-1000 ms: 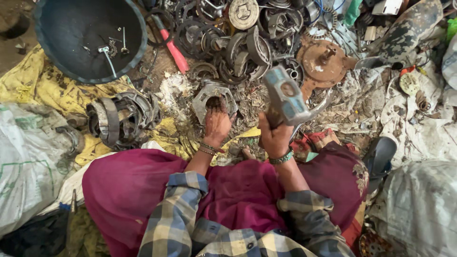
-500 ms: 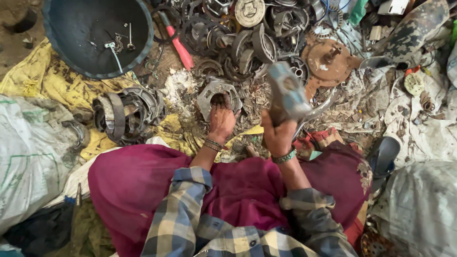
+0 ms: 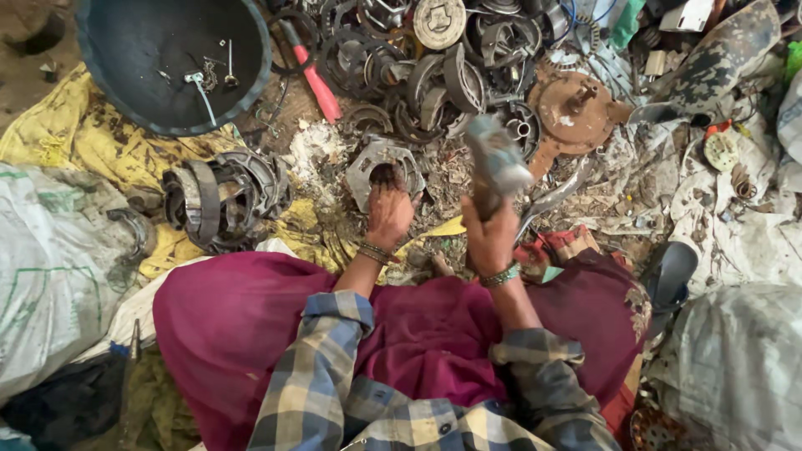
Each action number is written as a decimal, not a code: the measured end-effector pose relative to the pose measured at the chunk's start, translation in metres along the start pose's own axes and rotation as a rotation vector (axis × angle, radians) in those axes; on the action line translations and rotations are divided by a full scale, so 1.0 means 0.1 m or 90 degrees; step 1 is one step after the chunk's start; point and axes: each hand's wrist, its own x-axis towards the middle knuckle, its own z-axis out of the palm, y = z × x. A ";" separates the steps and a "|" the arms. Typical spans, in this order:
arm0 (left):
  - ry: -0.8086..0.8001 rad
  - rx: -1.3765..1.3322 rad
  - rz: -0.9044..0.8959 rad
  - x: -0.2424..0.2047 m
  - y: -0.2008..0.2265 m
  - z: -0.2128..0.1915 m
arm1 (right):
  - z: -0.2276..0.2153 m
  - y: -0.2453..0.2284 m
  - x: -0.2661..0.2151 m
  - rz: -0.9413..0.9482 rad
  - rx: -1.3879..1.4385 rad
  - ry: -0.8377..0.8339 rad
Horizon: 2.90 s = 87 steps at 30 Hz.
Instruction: The person sits on the ground and repeatedly hammers a metal part placed on a hexagonal anvil-like block. They adjust the part's position between strikes and continue hammering until the end of the clip.
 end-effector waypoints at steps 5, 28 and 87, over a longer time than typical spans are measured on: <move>0.044 -0.004 -0.001 -0.07 0.04 -0.03 | 0.12 0.08 -0.05 0.011 0.022 -0.078; -0.070 -0.024 -0.024 -0.04 -0.03 -0.25 | 0.26 0.50 -0.26 0.060 -0.365 -0.290; 0.103 -0.078 0.059 -0.26 -0.10 -0.11 | 0.16 0.17 -0.12 -0.162 0.043 -0.017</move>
